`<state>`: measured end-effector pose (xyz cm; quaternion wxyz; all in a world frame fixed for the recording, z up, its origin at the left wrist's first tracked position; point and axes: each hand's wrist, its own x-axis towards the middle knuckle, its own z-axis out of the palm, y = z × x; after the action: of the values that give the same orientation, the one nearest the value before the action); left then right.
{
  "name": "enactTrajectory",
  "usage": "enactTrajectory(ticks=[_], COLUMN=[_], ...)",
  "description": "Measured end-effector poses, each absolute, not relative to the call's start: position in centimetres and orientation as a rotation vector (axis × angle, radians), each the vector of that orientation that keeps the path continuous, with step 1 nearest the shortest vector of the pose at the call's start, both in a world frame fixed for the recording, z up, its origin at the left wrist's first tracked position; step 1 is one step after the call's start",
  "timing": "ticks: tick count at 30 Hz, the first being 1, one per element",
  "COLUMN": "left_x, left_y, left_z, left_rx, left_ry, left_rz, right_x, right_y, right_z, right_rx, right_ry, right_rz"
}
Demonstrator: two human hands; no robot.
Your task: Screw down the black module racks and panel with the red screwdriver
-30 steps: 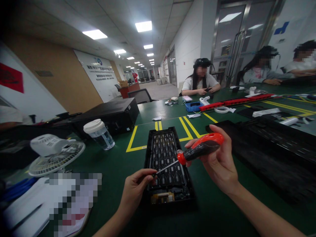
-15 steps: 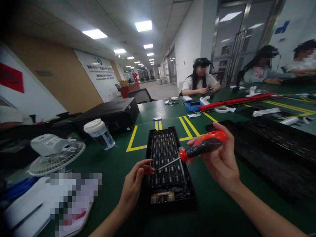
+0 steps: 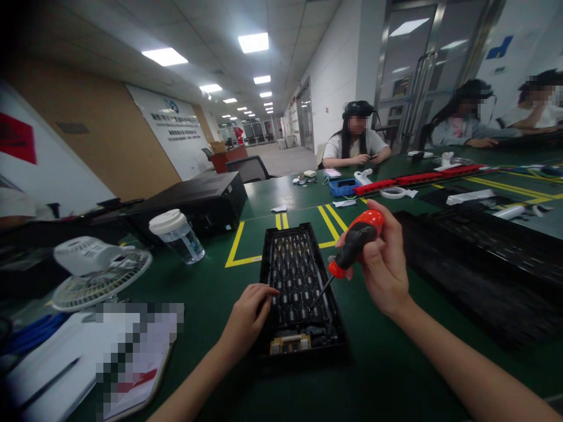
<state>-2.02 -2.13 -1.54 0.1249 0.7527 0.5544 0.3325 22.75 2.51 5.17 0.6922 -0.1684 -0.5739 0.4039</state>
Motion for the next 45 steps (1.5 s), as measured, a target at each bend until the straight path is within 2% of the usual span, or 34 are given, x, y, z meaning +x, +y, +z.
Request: enactTrajectory(ticks=[16, 22, 45], left_x=[-2.3, -3.2, -4.3], left_y=[-2.0, -1.3, -0.5], left_z=[-2.9, -2.9, -3.6], left_rx=[2.024, 1.889, 1.993], left_ry=[1.843, 1.856, 1.943], left_rz=[1.017, 1.002, 0.830], right_x=[19.4, 19.2, 18.9], right_y=[2.3, 2.2, 2.5], right_z=[4.9, 4.5, 3.3], right_rx=[-0.379, -0.336, -0.316], right_ry=[-1.742, -1.794, -1.871], right_rz=[0.942, 0.926, 0.894])
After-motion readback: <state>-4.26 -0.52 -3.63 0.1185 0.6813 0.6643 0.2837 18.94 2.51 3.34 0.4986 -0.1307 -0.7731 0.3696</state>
